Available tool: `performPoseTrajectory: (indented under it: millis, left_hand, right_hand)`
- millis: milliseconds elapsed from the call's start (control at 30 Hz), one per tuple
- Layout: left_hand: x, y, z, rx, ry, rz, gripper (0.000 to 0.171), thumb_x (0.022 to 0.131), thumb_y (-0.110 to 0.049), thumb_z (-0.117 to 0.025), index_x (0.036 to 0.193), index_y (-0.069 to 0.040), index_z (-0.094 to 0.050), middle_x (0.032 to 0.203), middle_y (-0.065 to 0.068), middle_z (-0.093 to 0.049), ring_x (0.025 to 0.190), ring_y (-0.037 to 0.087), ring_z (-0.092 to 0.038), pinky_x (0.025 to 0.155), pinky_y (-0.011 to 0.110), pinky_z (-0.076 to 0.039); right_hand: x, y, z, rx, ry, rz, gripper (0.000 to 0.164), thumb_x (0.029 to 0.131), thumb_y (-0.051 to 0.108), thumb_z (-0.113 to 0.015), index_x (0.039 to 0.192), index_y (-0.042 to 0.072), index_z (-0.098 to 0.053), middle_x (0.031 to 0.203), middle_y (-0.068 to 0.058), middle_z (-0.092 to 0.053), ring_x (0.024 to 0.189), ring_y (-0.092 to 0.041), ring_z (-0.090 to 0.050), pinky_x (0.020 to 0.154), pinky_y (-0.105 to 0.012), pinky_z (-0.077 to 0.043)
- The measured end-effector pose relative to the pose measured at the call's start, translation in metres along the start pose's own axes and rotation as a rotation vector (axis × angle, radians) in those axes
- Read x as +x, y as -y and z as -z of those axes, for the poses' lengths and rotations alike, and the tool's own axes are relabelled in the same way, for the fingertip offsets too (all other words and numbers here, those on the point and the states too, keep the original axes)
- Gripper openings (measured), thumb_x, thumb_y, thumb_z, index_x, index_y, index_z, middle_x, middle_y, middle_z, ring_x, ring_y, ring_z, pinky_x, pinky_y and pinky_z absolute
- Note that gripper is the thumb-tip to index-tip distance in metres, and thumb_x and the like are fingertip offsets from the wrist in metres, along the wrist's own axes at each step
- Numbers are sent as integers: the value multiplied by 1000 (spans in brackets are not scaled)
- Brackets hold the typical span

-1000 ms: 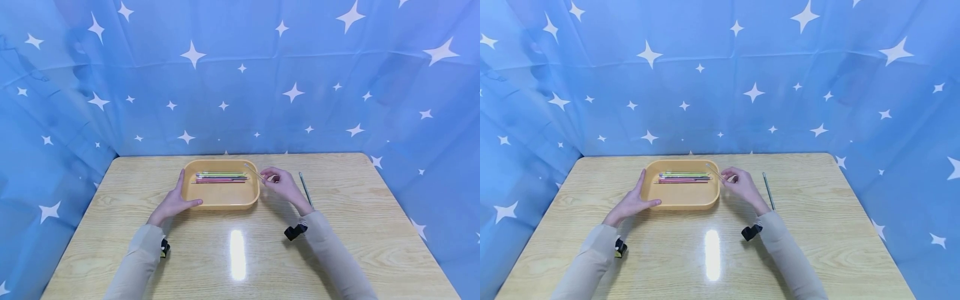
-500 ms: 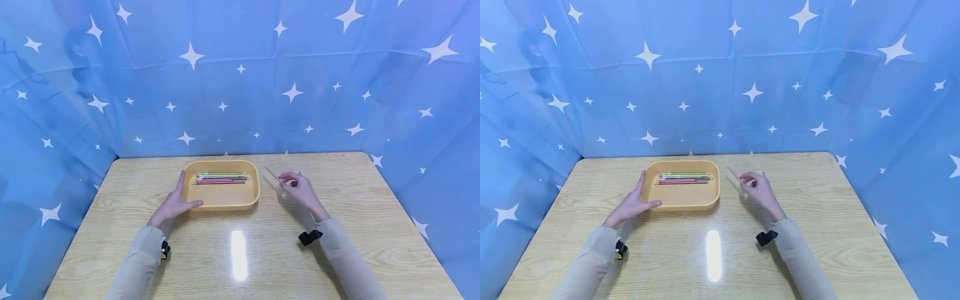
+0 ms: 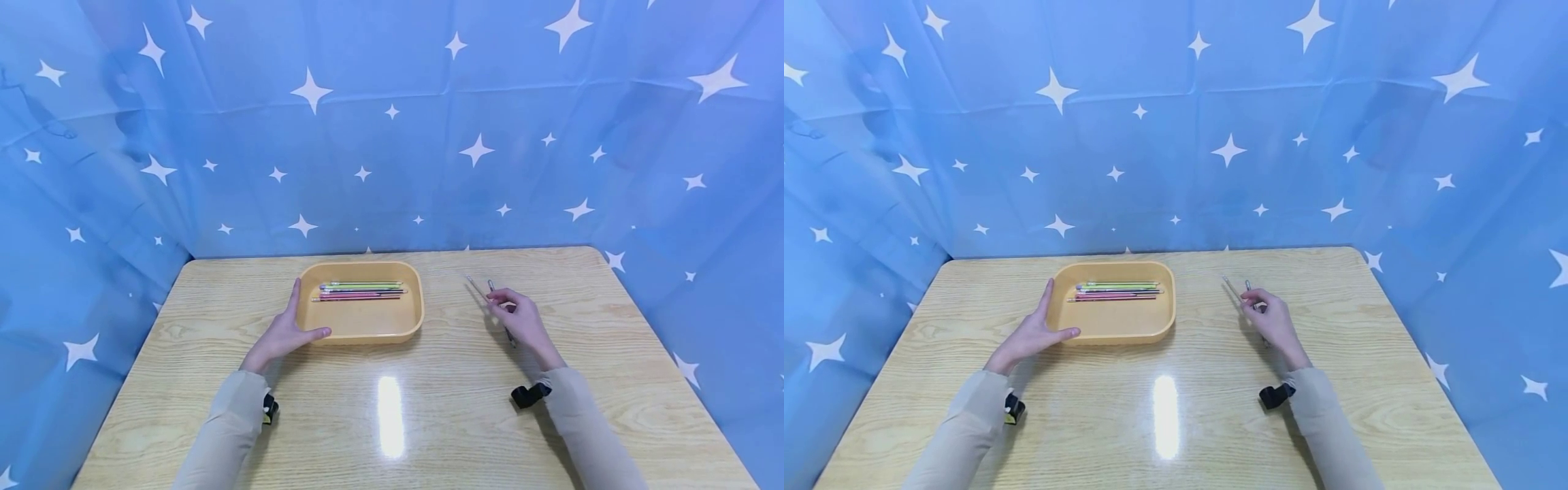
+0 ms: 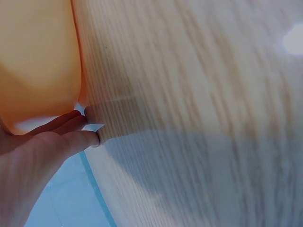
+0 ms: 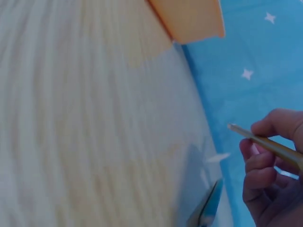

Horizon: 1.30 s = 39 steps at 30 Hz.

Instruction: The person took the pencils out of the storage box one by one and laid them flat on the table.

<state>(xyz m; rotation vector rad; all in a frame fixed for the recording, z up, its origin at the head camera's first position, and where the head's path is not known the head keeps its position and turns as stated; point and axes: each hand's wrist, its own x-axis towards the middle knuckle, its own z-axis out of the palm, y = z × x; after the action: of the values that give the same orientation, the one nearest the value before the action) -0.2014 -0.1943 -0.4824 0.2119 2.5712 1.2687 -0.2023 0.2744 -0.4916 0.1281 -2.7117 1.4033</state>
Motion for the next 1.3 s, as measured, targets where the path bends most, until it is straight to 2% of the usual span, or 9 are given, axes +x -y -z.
performPoseTrajectory:
  millis: [167,433,533,733,900,1033,1300]
  left_hand:
    - [0,0,0,-7,1,2,126,76,-48,-79,153,-22,18,152,32,-18,130,50,-34,107,59,-27]
    - [0,0,0,-15,3,-6,126,77,-48,-79,153,-22,17,153,32,-16,131,50,-32,108,58,-26]
    - [0,0,0,-9,3,-13,125,77,-48,-79,153,-21,17,153,32,-16,131,51,-33,107,59,-27]
    - [-1,0,0,-9,3,-8,125,77,-48,-79,153,-22,18,153,31,-14,131,51,-31,107,59,-26]
    - [0,0,0,-8,9,-2,125,78,-48,-78,153,-22,18,153,31,-14,132,51,-29,108,59,-25]
    - [0,0,0,-11,8,4,125,78,-47,-78,153,-20,18,153,31,-14,132,51,-29,108,59,-25]
    - [0,1,1,-13,8,5,124,79,-46,-78,153,-20,18,153,32,-14,132,52,-30,107,59,-26]
  right_hand:
    - [-1,-15,5,-42,-28,-4,25,96,13,-58,115,-4,-64,99,-17,-64,88,-24,-60,70,-17,-47]
    - [-1,-26,16,-55,-83,-59,28,96,14,-57,118,-5,-61,101,-21,-63,89,-32,-63,63,-17,-47]
    - [0,-28,18,-76,-91,-68,30,97,16,-58,118,-5,-61,102,-21,-63,91,-33,-63,64,-17,-46]
    - [0,-30,19,-152,-56,-63,27,97,13,-57,116,-6,-61,100,-21,-64,90,-34,-62,66,-24,-47]
    - [2,-31,21,-226,-31,-53,24,94,9,-57,112,-6,-60,90,-17,-64,78,-27,-61,63,-30,-46]
    - [4,-31,24,-265,6,-47,26,95,11,-56,113,-7,-59,84,-12,-62,70,-20,-56,60,-31,-44]
    - [6,-27,27,-292,68,-41,28,94,11,-58,115,-8,-58,83,-10,-61,68,-18,-53,58,-32,-42]
